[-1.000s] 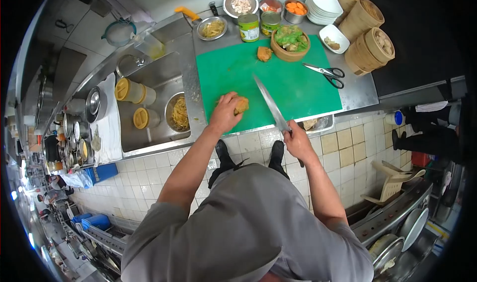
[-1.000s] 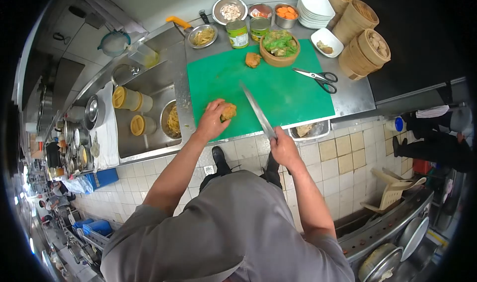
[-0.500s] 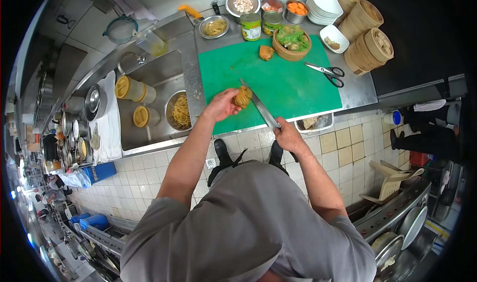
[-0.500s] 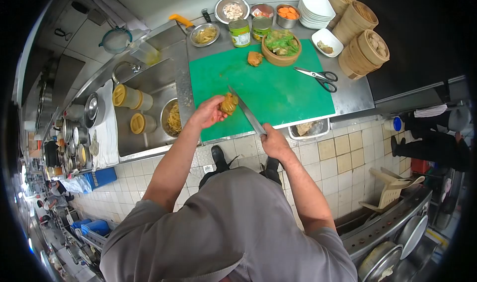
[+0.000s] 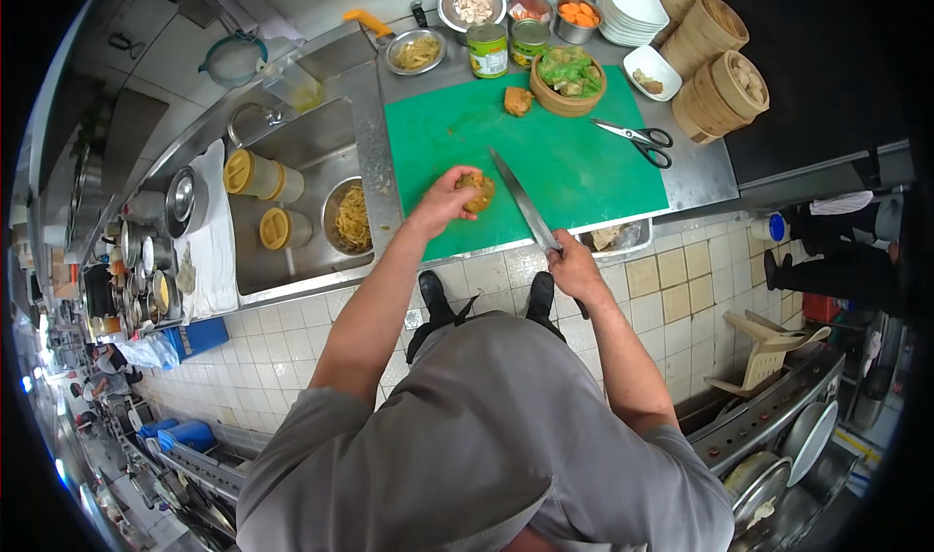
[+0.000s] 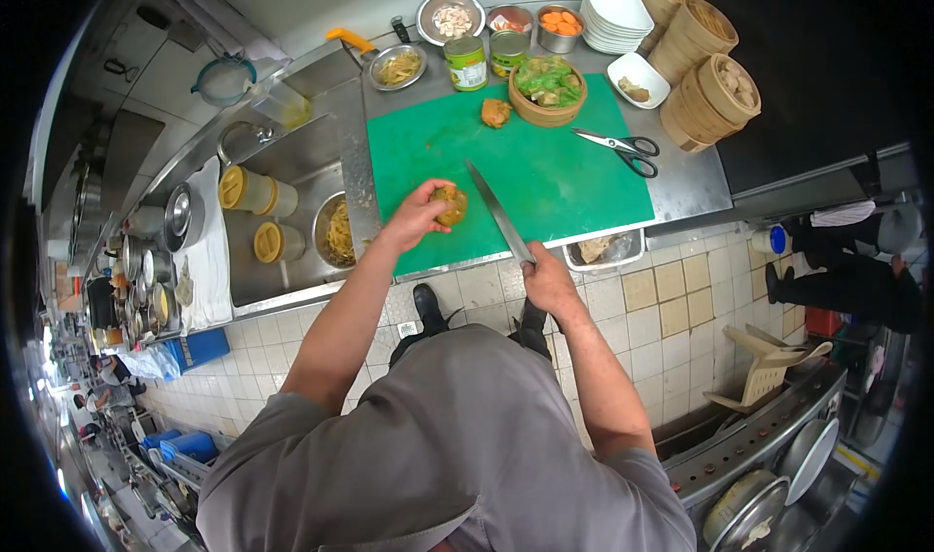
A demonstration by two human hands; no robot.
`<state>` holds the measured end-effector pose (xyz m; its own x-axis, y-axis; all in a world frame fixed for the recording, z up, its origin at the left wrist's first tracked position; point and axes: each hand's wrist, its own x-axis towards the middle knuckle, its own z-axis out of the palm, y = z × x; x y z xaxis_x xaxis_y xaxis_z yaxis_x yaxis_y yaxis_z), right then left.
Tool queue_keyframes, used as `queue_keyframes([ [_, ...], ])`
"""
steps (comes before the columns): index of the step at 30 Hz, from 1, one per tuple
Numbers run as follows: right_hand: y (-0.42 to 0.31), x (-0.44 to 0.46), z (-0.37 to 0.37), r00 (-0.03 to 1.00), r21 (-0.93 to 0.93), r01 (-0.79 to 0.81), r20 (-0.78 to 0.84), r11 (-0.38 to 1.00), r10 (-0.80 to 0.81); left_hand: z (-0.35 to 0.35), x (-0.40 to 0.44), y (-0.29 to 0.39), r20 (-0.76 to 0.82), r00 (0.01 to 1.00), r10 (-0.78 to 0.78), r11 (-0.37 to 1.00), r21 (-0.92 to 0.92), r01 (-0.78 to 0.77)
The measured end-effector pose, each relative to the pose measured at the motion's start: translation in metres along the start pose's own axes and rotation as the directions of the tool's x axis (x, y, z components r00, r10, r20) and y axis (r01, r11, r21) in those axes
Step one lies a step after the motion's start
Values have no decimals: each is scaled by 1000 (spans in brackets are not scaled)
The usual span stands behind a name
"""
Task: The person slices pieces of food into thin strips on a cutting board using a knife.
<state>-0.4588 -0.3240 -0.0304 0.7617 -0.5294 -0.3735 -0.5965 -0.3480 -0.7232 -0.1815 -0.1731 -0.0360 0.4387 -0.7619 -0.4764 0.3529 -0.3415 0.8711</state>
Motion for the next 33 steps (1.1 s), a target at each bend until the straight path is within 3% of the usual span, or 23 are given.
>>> queue_keyframes([
  [1,3,0,2,1000,0,1,0,1000,-1,7,3,1,0,1000,1,1000,0,-1],
  [2,8,2,6,1000,-6,13,-6,1000,-13,15,6,3,-48,998,28,946,325,-11],
  [3,9,2,8,1000,-11,24,-12,1000,-24,22,9,2,-83,994,69,789,615,-3],
  [4,11,0,10,1000,-11,22,-12,1000,-22,26,13,-4,-81,994,67,788,615,-3],
  [6,13,0,12,1000,0,11,-20,1000,-11,29,26,-21,-112,932,344,703,689,-177],
  [10,18,-7,14,999,23,-14,-30,1000,14,3,45,-42,-273,933,234,831,555,-46],
  [11,19,-10,12,999,32,-13,-30,999,14,-11,45,-43,-187,875,446,547,831,-102],
  [12,20,-12,11,999,41,-12,-31,999,13,-24,43,-44,-24,798,602,176,979,-104],
  [13,18,-16,8,999,44,-13,-32,999,15,-32,32,-30,-21,799,601,174,979,-105],
  [15,14,-20,-1,999,45,-52,-10,998,53,-34,7,14,-393,888,238,731,674,102],
  [16,16,-21,-2,998,47,-54,-9,997,54,-30,0,14,-392,889,237,730,675,104],
  [17,19,-22,-3,998,71,-65,1,995,65,-25,-9,12,-140,889,435,531,837,-128],
  [18,21,-22,-3,997,96,-77,9,992,77,-20,-15,10,150,817,556,270,897,-349],
  [22,36,-17,10,998,25,21,-67,999,-20,16,-14,-5,253,879,405,181,920,-348],
  [24,35,-16,13,995,50,54,-84,997,-49,24,-3,-16,25,854,519,472,825,-311],
  [25,30,-15,12,995,49,55,-88,997,-51,25,6,-21,27,852,522,470,825,-315],
  [26,26,-14,12,997,87,67,-49,994,-63,24,14,-27,-161,939,303,850,491,-190],
  [27,19,-14,14,997,127,76,-6,989,-75,25,17,-32,-222,975,4,1000,29,2],
  [30,-21,-16,10,989,11,138,48,990,-139,42,-1,-33,-356,933,56,990,-98,-97],
  [33,-36,-14,13,987,-45,155,53,987,-153,25,-5,-36,-343,934,102,983,-111,-148],
])
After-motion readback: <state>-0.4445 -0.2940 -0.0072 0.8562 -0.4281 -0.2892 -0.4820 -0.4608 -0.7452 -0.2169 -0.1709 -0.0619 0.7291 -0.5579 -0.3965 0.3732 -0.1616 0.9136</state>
